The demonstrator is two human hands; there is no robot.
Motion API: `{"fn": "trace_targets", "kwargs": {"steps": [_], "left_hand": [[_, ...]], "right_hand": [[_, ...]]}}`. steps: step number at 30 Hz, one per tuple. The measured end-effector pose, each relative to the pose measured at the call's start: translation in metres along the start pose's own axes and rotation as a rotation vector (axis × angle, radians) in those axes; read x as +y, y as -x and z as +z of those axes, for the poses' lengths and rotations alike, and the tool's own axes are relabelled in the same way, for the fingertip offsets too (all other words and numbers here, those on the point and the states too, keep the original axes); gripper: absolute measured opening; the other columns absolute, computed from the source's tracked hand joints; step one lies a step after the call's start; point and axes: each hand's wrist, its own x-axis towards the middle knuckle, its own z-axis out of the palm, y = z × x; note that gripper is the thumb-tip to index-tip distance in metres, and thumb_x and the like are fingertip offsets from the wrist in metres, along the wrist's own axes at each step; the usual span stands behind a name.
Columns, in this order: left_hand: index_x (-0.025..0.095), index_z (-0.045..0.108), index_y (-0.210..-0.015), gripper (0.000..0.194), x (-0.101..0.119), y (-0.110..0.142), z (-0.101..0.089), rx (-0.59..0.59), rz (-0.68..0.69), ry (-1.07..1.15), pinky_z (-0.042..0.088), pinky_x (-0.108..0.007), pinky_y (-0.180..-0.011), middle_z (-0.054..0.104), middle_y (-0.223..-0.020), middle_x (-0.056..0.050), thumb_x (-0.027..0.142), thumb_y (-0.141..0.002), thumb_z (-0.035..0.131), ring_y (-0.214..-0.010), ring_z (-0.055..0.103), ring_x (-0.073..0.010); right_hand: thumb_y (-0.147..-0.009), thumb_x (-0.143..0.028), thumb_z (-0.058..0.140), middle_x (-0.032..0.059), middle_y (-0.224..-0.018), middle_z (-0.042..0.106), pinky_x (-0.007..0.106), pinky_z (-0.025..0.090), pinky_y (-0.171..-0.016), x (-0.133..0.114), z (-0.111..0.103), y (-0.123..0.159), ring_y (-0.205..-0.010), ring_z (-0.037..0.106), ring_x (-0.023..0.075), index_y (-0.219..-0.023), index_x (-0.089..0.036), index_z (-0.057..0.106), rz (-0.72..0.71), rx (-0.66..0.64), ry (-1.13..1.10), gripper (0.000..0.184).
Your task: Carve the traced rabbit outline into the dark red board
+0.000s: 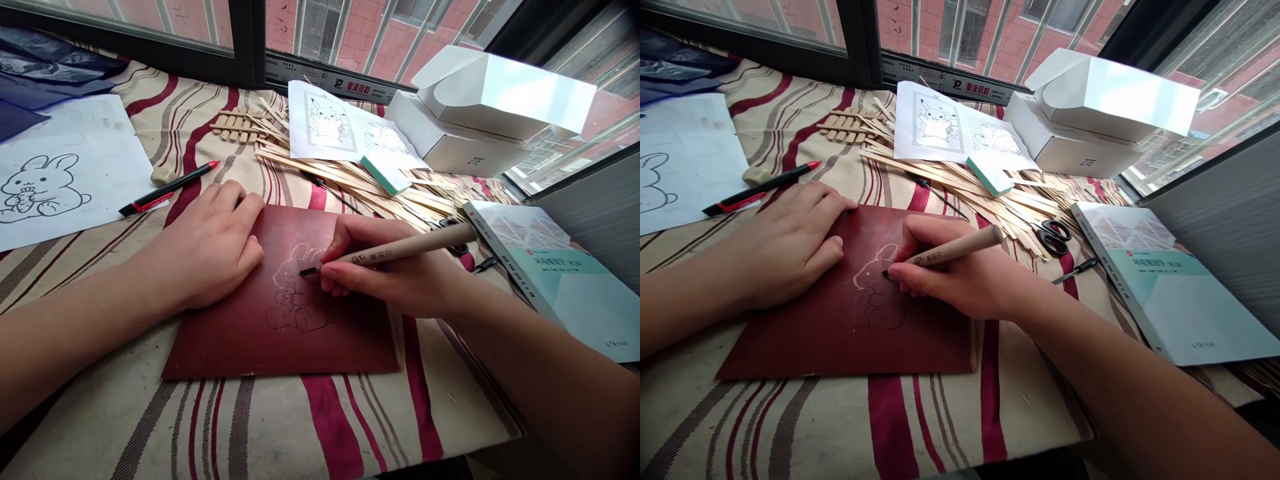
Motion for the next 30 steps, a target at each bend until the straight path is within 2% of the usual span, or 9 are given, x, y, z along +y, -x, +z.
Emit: {"fn": "trace_targets", "kwargs": {"steps": [3,6,8,11,15,21,25,30], "left_hand": [[0.018,0.059,-0.121,0.04,-0.001,-0.001,0.0,-0.032,-0.023,0.002,0.052,-0.062,-0.116,0.059,-0.128,-0.019,0.033,-0.1,0.029,-0.126,0.059,-0.0395],[0.02,0.06,-0.12,0.039,-0.002,-0.001,0.002,0.022,-0.026,0.001,0.053,-0.059,-0.115,0.059,-0.125,-0.016,0.035,-0.1,0.03,-0.125,0.059,-0.0379],[0.02,0.06,-0.119,0.038,-0.004,-0.001,0.002,0.026,-0.013,-0.005,0.053,-0.059,-0.114,0.06,-0.124,-0.016,0.036,-0.099,0.031,-0.123,0.06,-0.0375],[0.02,0.061,-0.118,0.038,-0.004,-0.002,0.0,-0.016,-0.006,-0.009,0.053,-0.06,-0.113,0.059,-0.124,-0.016,0.036,-0.099,0.032,-0.12,0.06,-0.0377],[0.021,0.061,-0.121,0.037,-0.005,-0.001,0.002,0.008,-0.027,0.025,0.051,-0.058,-0.117,0.058,-0.125,-0.014,0.036,-0.099,0.034,-0.123,0.058,-0.0361],[0.022,0.061,-0.122,0.037,-0.011,0.003,0.015,0.114,0.005,0.051,0.05,-0.057,-0.116,0.059,-0.126,-0.014,0.038,-0.101,0.035,-0.125,0.058,-0.0369],[0.022,0.061,-0.125,0.037,-0.014,0.004,0.017,0.125,0.011,0.076,0.049,-0.059,-0.115,0.06,-0.128,-0.015,0.037,-0.1,0.039,-0.125,0.058,-0.0386],[0.023,0.061,-0.125,0.037,-0.013,0.004,0.016,0.097,-0.014,0.101,0.046,-0.059,-0.117,0.06,-0.13,-0.015,0.037,-0.097,0.042,-0.126,0.056,-0.0396]], "right_hand": [[-0.094,-0.031,0.086,-0.0001,-0.073,0.074,0.026,0.048,-0.056,0.004,0.011,0.002,-0.063,0.065,0.0122,-0.081,-0.02,0.064,-0.021,0.139,0.033,0.027],[-0.094,-0.031,0.086,-0.0032,-0.068,0.07,0.027,0.048,-0.053,0.006,0.015,0.002,-0.057,0.062,0.0112,-0.081,-0.022,0.06,-0.032,0.261,-0.186,0.031],[-0.093,-0.026,0.085,-0.0047,-0.068,0.069,0.026,0.047,-0.054,0.005,0.012,0.002,-0.057,0.061,0.0103,-0.084,-0.023,0.061,-0.068,0.301,-0.238,0.026],[-0.089,-0.017,0.083,-0.0042,-0.074,0.069,0.025,0.048,-0.057,0.0,0.002,0.002,-0.063,0.061,0.0087,-0.091,-0.02,0.07,-0.1,0.22,-0.12,0.014],[-0.091,-0.018,0.081,-0.0025,-0.073,0.07,0.023,0.048,-0.056,-0.001,-0.003,0.001,-0.061,0.059,0.008,-0.09,-0.017,0.072,-0.061,0.084,-0.069,0.009],[-0.087,-0.024,0.088,0.001,-0.071,0.074,0.023,0.051,-0.054,0.006,0.004,0.0,-0.062,0.065,0.0117,-0.084,-0.018,0.067,0.085,0.081,-0.228,0.023],[-0.088,-0.024,0.087,0.0015,-0.075,0.074,0.023,0.05,-0.055,0.004,0.001,0.001,-0.063,0.064,0.0114,-0.087,-0.017,0.069,0.058,0.093,-0.145,0.019],[-0.093,-0.027,0.083,0.0036,-0.079,0.076,0.024,0.053,-0.057,0.003,-0.005,0.002,-0.066,0.066,0.0121,-0.09,-0.016,0.072,0.046,0.047,-0.093,0.016]]}}
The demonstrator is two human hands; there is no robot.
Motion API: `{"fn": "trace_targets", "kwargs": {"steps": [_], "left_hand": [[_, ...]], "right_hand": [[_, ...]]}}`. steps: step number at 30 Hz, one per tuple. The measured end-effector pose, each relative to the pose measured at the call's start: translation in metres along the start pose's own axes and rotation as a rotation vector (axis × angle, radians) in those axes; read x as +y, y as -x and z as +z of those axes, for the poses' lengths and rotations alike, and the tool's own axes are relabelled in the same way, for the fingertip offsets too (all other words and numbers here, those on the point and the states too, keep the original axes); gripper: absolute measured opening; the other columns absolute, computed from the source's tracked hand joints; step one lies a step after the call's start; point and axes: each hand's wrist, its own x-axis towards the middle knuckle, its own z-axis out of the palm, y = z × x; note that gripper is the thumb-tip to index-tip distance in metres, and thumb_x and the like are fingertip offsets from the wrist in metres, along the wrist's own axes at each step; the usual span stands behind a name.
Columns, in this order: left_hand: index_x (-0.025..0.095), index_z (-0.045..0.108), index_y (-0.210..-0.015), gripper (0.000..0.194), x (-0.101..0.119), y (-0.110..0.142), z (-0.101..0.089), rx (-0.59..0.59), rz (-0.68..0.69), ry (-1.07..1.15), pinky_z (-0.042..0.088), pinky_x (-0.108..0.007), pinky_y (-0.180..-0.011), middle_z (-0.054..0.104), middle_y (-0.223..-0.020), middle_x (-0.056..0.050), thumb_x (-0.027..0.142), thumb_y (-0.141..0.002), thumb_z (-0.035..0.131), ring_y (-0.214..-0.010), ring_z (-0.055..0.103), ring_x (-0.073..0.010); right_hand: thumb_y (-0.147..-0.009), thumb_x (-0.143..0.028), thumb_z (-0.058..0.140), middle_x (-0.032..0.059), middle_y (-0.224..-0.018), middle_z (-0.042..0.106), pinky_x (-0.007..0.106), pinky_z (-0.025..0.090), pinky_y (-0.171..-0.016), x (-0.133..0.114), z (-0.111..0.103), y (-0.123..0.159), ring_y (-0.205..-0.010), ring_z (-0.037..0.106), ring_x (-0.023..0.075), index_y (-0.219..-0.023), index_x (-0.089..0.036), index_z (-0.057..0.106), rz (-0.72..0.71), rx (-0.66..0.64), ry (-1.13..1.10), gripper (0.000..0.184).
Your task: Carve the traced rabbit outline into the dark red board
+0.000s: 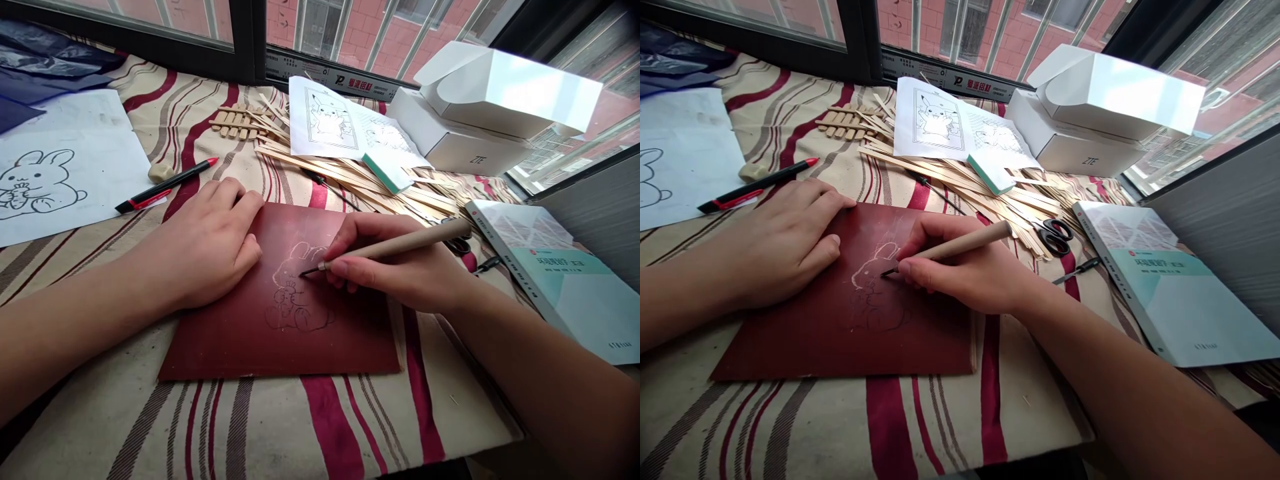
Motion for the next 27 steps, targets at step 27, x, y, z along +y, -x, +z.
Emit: {"fn": "trace_targets", "kwargs": {"steps": [27], "left_hand": [[0.018,0.058,-0.12,0.035,0.01,-0.004,-0.011,-0.076,0.015,-0.107,0.053,-0.061,-0.114,0.058,-0.125,-0.017,0.033,-0.101,0.033,-0.123,0.061,-0.0381]], "right_hand": [[-0.082,-0.021,0.093,0.0014,-0.077,0.076,0.024,0.061,-0.063,-0.002,-0.015,-0.025,-0.067,0.072,0.0126,-0.085,-0.014,0.067,0.192,-0.209,-0.255,0.027]]}}
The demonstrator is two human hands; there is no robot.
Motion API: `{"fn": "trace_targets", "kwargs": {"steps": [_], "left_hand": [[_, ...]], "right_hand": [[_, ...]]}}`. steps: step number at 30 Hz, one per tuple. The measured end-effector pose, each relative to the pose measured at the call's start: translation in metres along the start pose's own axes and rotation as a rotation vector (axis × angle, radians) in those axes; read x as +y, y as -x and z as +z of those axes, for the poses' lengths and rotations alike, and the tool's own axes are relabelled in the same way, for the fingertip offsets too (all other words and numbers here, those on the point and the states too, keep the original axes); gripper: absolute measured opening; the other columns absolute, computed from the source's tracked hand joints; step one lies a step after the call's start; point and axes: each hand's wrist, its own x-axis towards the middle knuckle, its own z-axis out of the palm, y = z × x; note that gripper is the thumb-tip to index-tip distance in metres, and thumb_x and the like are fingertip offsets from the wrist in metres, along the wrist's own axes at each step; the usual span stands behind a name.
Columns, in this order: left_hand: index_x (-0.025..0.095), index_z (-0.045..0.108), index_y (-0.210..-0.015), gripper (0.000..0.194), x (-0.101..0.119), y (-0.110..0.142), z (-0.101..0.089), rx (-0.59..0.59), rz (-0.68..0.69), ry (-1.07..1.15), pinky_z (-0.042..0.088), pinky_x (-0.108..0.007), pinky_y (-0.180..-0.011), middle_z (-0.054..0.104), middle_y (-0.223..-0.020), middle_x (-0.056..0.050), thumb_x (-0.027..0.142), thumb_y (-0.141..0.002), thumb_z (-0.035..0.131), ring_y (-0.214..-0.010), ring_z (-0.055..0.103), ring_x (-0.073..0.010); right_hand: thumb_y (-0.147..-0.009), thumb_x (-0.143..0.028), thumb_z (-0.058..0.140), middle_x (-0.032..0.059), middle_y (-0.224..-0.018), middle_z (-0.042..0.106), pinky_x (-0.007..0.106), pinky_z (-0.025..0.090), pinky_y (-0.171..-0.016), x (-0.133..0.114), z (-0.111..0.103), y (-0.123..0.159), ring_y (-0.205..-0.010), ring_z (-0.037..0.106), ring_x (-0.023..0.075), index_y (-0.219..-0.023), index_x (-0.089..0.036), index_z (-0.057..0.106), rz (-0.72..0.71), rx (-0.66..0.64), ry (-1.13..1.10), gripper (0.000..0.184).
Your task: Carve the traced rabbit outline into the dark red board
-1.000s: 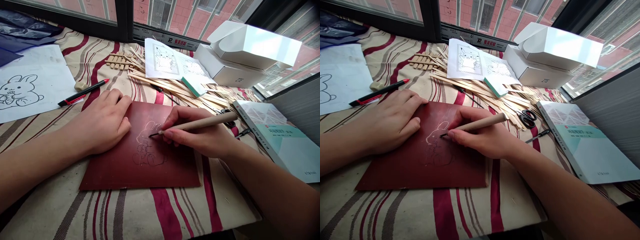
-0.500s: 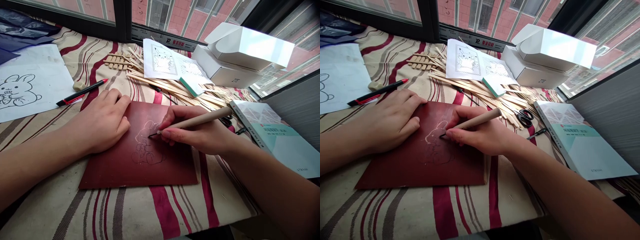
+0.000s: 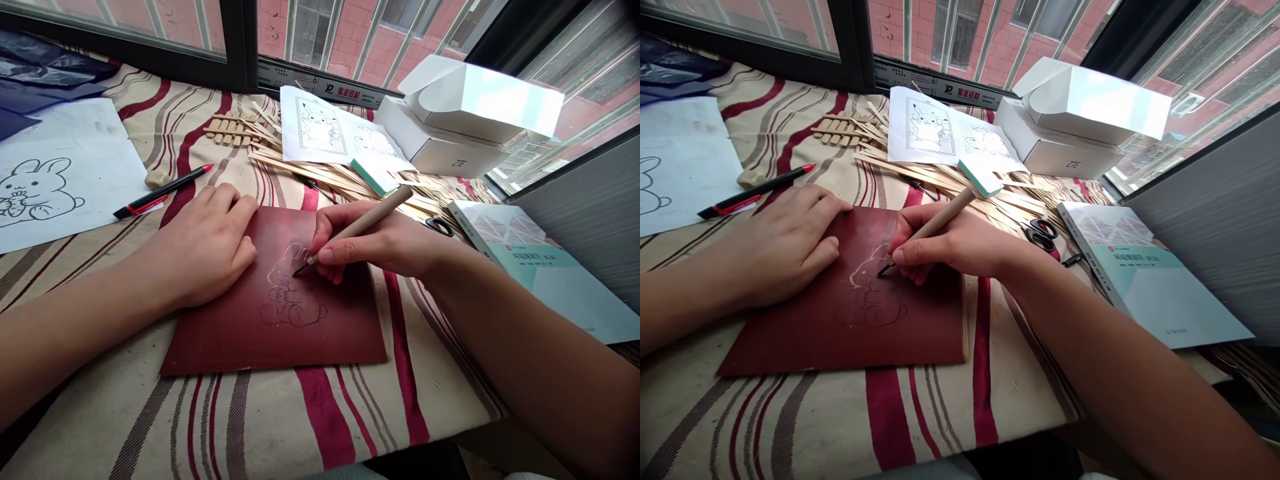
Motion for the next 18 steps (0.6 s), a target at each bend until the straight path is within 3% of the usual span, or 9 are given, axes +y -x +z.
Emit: {"fn": "trace_targets", "kwargs": {"steps": [3,9,18], "left_hand": [[0.017,0.059,-0.12,0.039,0.001,-0.001,-0.003,-0.014,0.008,-0.004,0.052,-0.062,-0.116,0.058,-0.126,-0.02,0.032,-0.102,0.027,-0.123,0.06,-0.0386],[0.016,0.062,-0.122,0.041,-0.001,-0.001,-0.004,-0.013,0.023,0.013,0.053,-0.065,-0.115,0.061,-0.126,-0.02,0.033,-0.102,0.03,-0.123,0.061,-0.0404],[0.018,0.061,-0.127,0.038,-0.003,0.004,0.002,0.035,0.026,0.021,0.051,-0.062,-0.118,0.06,-0.13,-0.018,0.032,-0.104,0.033,-0.128,0.06,-0.0406]], "right_hand": [[-0.082,-0.023,0.094,0.0011,-0.075,0.076,0.023,0.061,-0.061,0.008,0.001,0.001,-0.066,0.072,0.0122,-0.086,-0.014,0.067,-0.048,0.001,-0.035,0.028],[-0.082,-0.027,0.095,-0.0006,-0.073,0.075,0.021,0.057,-0.057,0.02,0.007,0.007,-0.061,0.069,0.0106,-0.087,-0.016,0.068,-0.17,0.139,-0.083,0.03],[-0.082,-0.023,0.094,-0.0003,-0.074,0.074,0.02,0.056,-0.06,0.016,0.01,0.008,-0.064,0.067,0.0097,-0.086,-0.014,0.068,-0.134,0.081,-0.051,0.028]]}}
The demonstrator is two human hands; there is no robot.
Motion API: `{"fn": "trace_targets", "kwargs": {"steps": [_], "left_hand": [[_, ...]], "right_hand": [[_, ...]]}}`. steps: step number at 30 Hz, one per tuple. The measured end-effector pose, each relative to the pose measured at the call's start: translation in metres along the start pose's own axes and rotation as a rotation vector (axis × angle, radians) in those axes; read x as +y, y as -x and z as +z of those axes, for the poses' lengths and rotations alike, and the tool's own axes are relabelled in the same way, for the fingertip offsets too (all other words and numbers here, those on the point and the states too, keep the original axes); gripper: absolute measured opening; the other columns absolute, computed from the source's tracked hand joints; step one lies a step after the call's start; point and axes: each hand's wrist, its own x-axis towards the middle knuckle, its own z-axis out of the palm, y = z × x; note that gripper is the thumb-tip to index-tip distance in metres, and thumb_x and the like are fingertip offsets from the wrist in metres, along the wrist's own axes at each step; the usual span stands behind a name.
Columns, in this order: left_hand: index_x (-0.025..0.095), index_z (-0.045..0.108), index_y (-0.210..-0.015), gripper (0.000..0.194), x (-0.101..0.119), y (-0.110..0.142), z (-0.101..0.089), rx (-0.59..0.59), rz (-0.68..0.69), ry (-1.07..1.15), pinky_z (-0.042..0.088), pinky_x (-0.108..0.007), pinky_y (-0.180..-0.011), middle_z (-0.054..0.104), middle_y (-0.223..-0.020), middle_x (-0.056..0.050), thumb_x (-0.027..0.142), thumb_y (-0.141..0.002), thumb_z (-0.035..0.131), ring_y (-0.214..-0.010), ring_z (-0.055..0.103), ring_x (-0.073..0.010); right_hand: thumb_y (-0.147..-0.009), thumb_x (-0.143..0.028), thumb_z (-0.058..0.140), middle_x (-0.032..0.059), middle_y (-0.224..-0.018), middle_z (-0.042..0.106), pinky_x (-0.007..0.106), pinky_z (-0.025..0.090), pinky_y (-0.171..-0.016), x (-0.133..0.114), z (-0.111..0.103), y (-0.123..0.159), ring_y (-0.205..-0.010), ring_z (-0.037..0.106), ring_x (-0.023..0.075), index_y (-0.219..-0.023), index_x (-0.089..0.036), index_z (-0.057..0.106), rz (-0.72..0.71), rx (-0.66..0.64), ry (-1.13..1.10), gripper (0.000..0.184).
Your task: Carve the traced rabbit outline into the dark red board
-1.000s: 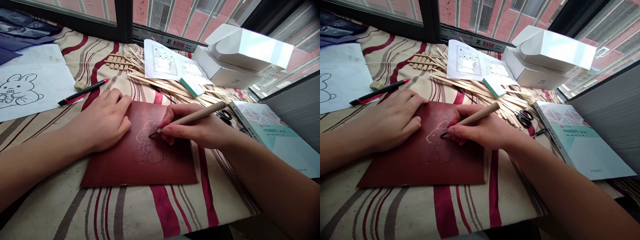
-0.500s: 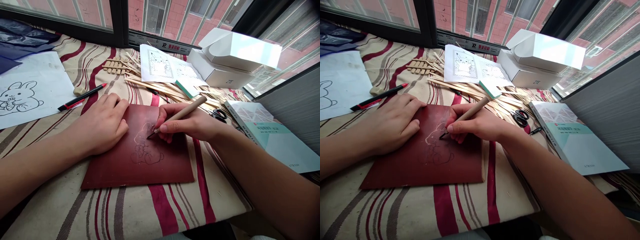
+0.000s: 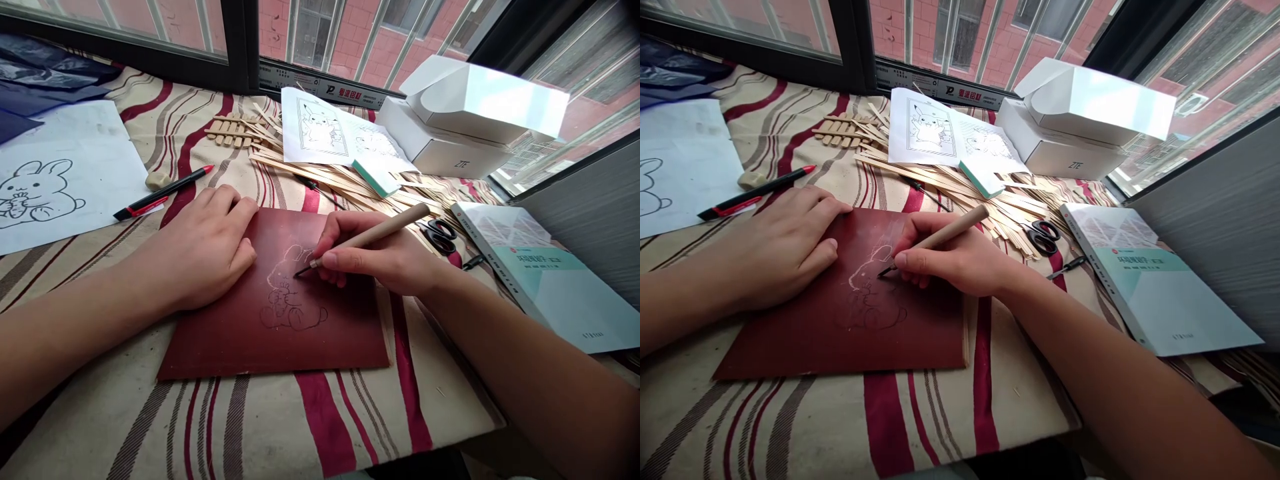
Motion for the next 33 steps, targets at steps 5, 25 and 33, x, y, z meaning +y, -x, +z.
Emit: {"fn": "trace_targets", "kwargs": {"steps": [5,25,33], "left_hand": [[0.019,0.062,-0.123,0.039,-0.006,-0.001,0.009,0.055,0.005,0.001,0.054,-0.063,-0.114,0.061,-0.128,-0.019,0.037,-0.102,0.035,-0.124,0.062,-0.041],[0.022,0.056,-0.122,0.033,0.003,-0.003,-0.002,-0.043,-0.018,-0.038,0.053,-0.061,-0.116,0.059,-0.127,-0.017,0.032,-0.103,0.031,-0.125,0.059,-0.0379],[0.019,0.059,-0.121,0.04,0.008,-0.007,-0.006,-0.084,-0.067,-0.039,0.053,-0.059,-0.116,0.059,-0.128,-0.018,0.034,-0.1,0.029,-0.125,0.06,-0.0387]], "right_hand": [[-0.08,-0.02,0.095,0.001,-0.078,0.075,0.021,0.057,-0.062,-0.001,-0.002,0.001,-0.067,0.069,0.0102,-0.09,-0.013,0.072,0.025,-0.002,0.024,0.026],[-0.083,-0.025,0.092,-0.0001,-0.069,0.075,0.021,0.056,-0.055,-0.007,0.017,0.007,-0.058,0.067,0.0106,-0.077,-0.016,0.066,0.059,0.135,0.052,0.029],[-0.097,-0.034,0.078,0.0001,-0.07,0.072,0.024,0.048,-0.058,0.002,0.029,0.018,-0.062,0.063,0.0109,-0.079,-0.018,0.064,-0.154,0.27,0.485,0.028]]}}
